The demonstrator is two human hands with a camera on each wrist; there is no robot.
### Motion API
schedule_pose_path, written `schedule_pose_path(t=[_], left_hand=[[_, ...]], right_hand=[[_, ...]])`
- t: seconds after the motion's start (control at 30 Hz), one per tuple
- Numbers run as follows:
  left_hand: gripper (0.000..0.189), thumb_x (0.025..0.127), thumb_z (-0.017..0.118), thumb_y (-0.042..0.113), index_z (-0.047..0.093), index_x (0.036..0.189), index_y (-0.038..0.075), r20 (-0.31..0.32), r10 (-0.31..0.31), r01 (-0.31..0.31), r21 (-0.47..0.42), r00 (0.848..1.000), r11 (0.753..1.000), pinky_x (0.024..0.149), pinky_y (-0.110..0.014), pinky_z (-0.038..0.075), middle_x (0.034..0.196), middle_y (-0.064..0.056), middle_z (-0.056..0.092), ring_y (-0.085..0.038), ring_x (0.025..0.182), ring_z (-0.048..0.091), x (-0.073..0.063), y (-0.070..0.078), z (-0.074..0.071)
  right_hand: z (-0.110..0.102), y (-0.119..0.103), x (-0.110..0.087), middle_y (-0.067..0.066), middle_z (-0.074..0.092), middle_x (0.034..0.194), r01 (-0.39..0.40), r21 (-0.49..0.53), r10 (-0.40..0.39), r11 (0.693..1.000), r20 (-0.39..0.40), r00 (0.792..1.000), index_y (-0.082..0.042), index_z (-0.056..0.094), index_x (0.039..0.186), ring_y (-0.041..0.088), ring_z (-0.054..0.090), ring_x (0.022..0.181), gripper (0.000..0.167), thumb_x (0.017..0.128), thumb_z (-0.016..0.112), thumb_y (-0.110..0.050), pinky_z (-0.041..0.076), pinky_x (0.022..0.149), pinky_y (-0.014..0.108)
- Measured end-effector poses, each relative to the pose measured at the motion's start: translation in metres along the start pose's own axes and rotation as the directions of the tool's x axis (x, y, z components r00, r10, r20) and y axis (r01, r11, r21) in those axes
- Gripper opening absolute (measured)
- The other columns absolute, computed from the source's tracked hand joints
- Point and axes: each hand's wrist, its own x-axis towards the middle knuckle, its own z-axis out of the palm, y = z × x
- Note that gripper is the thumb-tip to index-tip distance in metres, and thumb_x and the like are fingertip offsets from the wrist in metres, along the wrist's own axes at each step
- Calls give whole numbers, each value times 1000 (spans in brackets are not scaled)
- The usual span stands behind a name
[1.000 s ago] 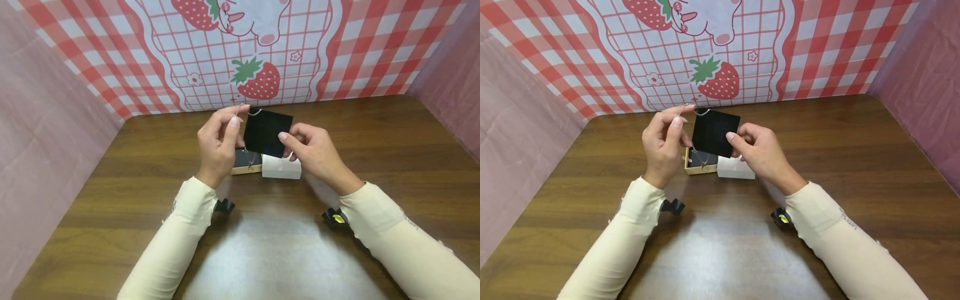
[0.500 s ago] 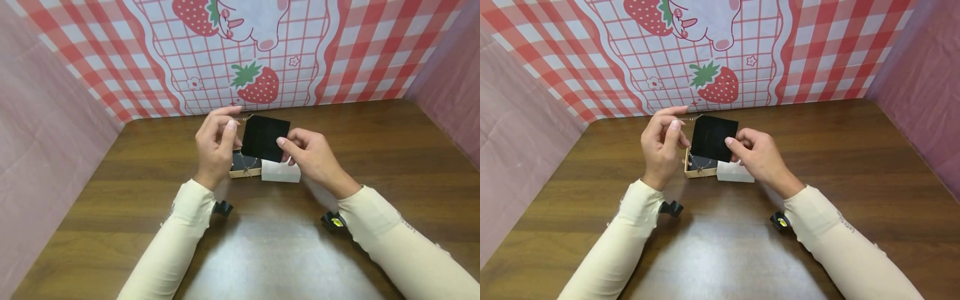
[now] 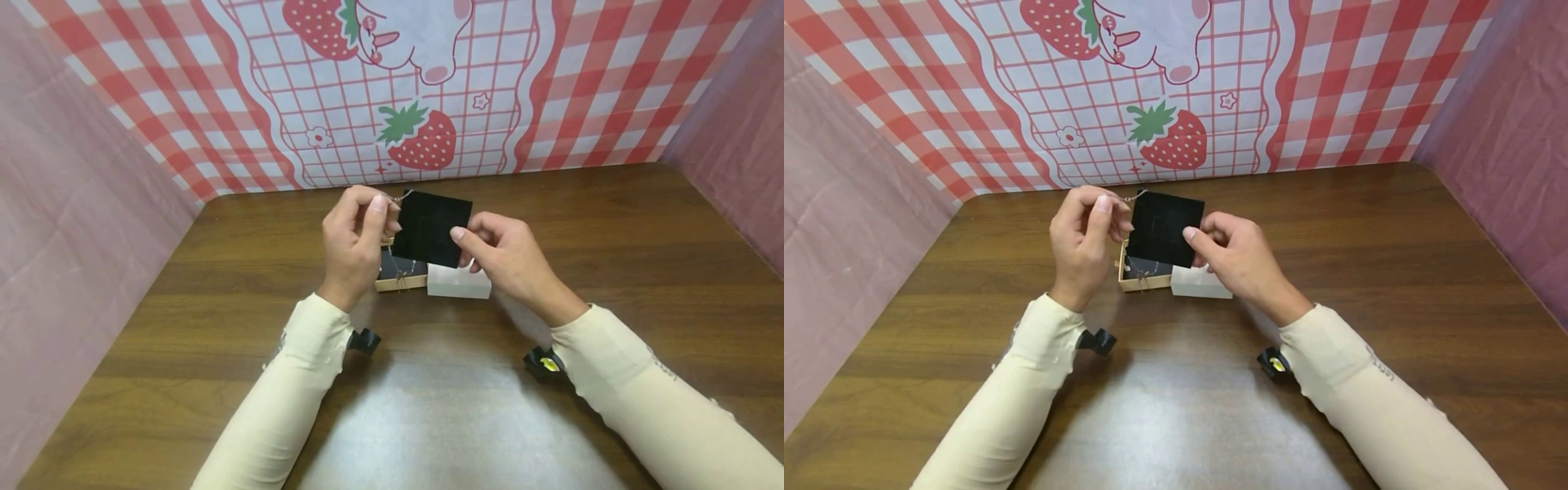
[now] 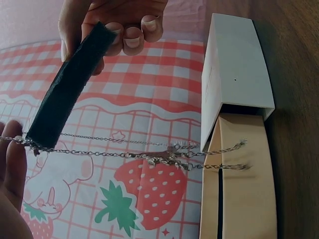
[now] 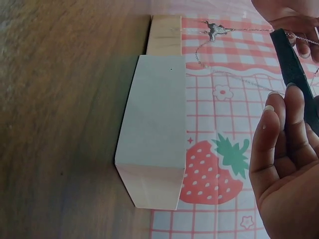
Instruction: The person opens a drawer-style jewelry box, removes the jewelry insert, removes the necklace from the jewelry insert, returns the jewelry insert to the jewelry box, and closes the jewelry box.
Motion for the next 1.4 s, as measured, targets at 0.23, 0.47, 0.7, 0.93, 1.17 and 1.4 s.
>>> schedule_pose_path(t=[0.23,0.47,0.7,0.93,1.17,1.4], left_hand=[[22,105,42,11,54,100,-6,7,-41,41,-2,999,999,52,-31,52,108,-14,72,-21,61,66,-1,2,-2],[23,105,40,12,51,95,-5,-12,-42,42,14,999,999,51,-31,51,118,-14,70,-21,60,66,1,1,-3],[24,105,42,12,53,92,-5,-11,-32,32,-4,999,999,50,-30,51,127,-13,67,-23,60,68,0,0,-1],[25,104,43,12,53,91,-6,-16,-22,22,9,1000,1000,51,-30,52,128,-13,66,-23,61,69,1,-1,-3],[25,104,43,13,53,91,-6,-9,-25,25,24,1000,999,52,-29,52,129,-12,66,-22,62,69,1,-2,-6],[25,103,44,12,53,89,-7,-19,-26,26,26,999,999,52,-29,52,128,-14,66,-23,62,68,2,-2,-7]], right_hand=[[-3,0,0,5,69,74,-4,1,4,1000,-1,1000,-7,65,91,28,63,67,26,100,63,-32,53,62,37],[-3,-4,0,5,69,72,-14,15,13,1000,16,1000,-6,64,88,26,63,64,28,100,64,-32,53,61,37],[-5,-3,-2,6,69,72,-5,20,5,1000,-6,1000,-6,64,89,25,63,64,27,100,63,-31,53,61,36],[-4,-1,0,6,68,73,4,24,-2,1000,-50,999,-5,63,90,32,63,65,27,100,63,-30,54,61,35],[-3,-1,0,6,68,73,-6,28,7,1000,-38,999,-5,64,90,31,63,66,27,100,63,-31,54,62,36],[-1,-3,-1,6,69,75,-14,28,14,1000,-6,1000,-6,63,91,26,63,67,27,100,63,-32,54,63,38]])
